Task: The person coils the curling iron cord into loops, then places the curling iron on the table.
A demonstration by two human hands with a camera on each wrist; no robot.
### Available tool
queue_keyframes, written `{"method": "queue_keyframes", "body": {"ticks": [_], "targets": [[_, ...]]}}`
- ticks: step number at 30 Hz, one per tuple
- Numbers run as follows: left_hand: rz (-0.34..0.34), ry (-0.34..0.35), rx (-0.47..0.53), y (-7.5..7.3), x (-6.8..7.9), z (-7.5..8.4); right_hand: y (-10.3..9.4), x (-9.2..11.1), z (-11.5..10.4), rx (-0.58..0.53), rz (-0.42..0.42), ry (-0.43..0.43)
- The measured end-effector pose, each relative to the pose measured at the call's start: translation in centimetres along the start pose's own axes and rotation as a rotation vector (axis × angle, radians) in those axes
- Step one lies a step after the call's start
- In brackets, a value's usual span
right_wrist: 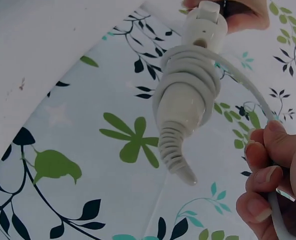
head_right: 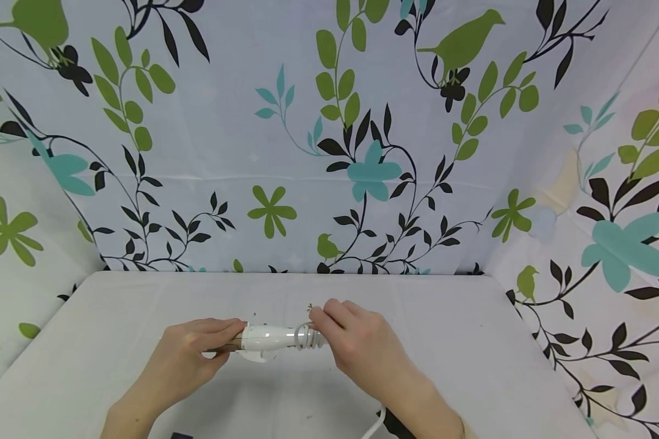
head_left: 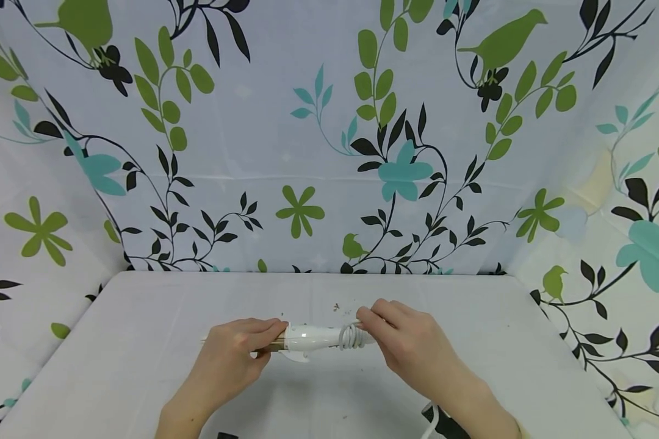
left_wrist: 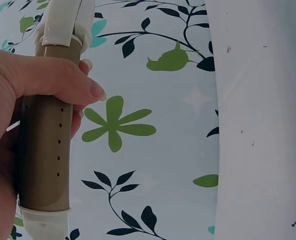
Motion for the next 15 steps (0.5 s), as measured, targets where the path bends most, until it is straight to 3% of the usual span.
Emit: {"method": "queue_keyframes", "body": {"ticks": [6,15], "targets": [[0.006,-0.002,0.018,-0.1,0.1,-0.1,0.3,-0.5,1.3,0.033,0.035,0.03],[0.056,0.023,0.056,-0.7,-0.1,0.0,1.0,-1.3,3.3,-0.052,0.111,0.124]]}}
Point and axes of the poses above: each hand's wrist, its own x-axis away from the middle knuckle, its own y-axis out of the palm, z = x × y, the point moved 2 cm from there along -x, towards the middle knuckle, and after that the axes turned 15 degrees about y, right-handed, at the moved point
